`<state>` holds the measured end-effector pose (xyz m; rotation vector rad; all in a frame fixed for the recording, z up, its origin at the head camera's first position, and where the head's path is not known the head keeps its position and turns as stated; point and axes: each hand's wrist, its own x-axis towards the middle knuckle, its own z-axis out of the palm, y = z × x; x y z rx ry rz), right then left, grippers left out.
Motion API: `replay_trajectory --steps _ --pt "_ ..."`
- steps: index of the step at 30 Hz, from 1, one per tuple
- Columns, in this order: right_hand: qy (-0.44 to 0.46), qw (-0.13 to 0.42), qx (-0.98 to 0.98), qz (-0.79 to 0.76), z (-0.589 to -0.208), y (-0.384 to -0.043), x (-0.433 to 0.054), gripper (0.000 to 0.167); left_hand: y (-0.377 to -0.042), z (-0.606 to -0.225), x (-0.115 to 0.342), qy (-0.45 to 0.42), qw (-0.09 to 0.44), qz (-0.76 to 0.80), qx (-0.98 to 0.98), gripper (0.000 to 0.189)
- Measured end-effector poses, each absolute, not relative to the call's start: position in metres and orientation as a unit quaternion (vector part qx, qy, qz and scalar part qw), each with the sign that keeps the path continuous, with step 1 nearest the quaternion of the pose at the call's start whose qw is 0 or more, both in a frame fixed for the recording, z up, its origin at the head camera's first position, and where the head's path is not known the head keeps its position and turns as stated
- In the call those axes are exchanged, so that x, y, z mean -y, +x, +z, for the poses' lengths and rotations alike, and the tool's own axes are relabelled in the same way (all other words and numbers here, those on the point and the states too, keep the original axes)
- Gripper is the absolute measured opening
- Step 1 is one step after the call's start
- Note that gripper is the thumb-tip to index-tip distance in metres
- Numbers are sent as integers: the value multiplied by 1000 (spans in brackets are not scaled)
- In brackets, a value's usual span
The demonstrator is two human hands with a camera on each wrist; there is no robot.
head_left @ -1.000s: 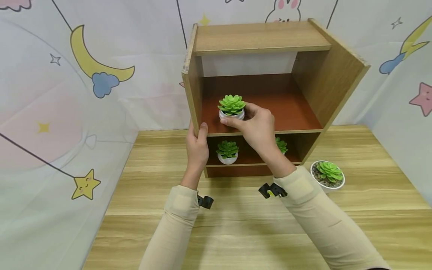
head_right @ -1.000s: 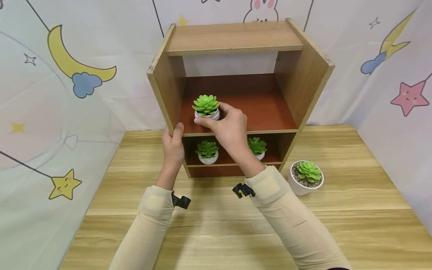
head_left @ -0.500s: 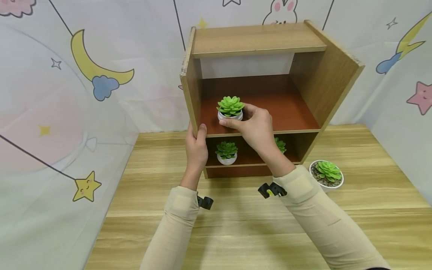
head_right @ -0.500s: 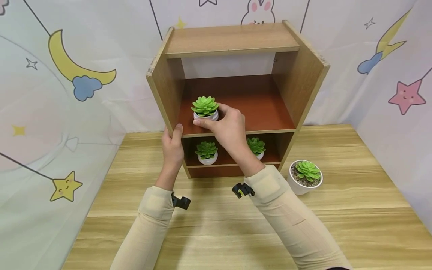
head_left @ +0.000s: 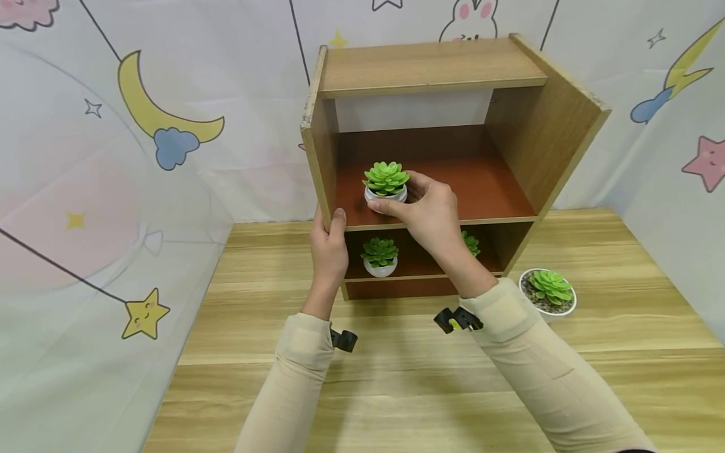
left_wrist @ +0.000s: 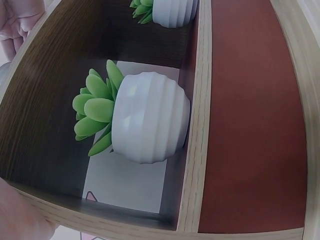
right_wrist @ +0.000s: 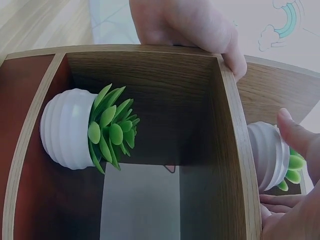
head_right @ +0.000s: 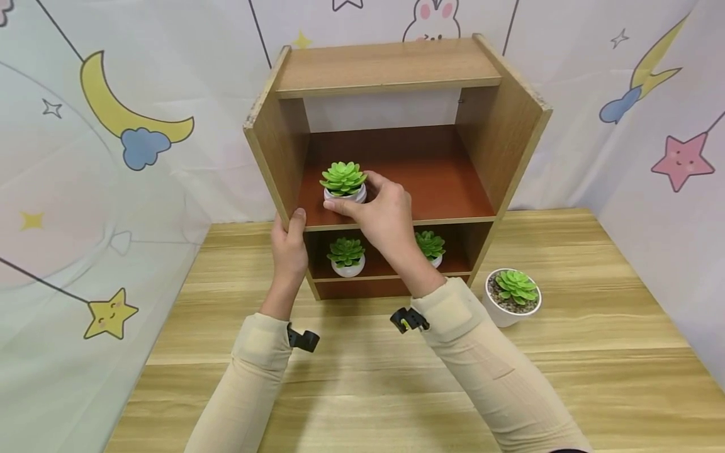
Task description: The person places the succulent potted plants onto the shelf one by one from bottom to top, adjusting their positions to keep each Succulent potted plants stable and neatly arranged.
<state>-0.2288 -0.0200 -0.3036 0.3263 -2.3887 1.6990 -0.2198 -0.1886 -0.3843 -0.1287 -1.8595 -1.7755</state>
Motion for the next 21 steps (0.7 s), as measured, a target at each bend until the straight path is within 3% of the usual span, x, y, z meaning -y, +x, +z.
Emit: replay_trajectory --steps 6,21 --pt "99 74 805 580 -300 -226 17 96 -222 -389 189 -54 290 -657 693 38" --pt "97 107 852 502 -298 -218 16 100 -223 -391 190 -54 286 -661 692 41"
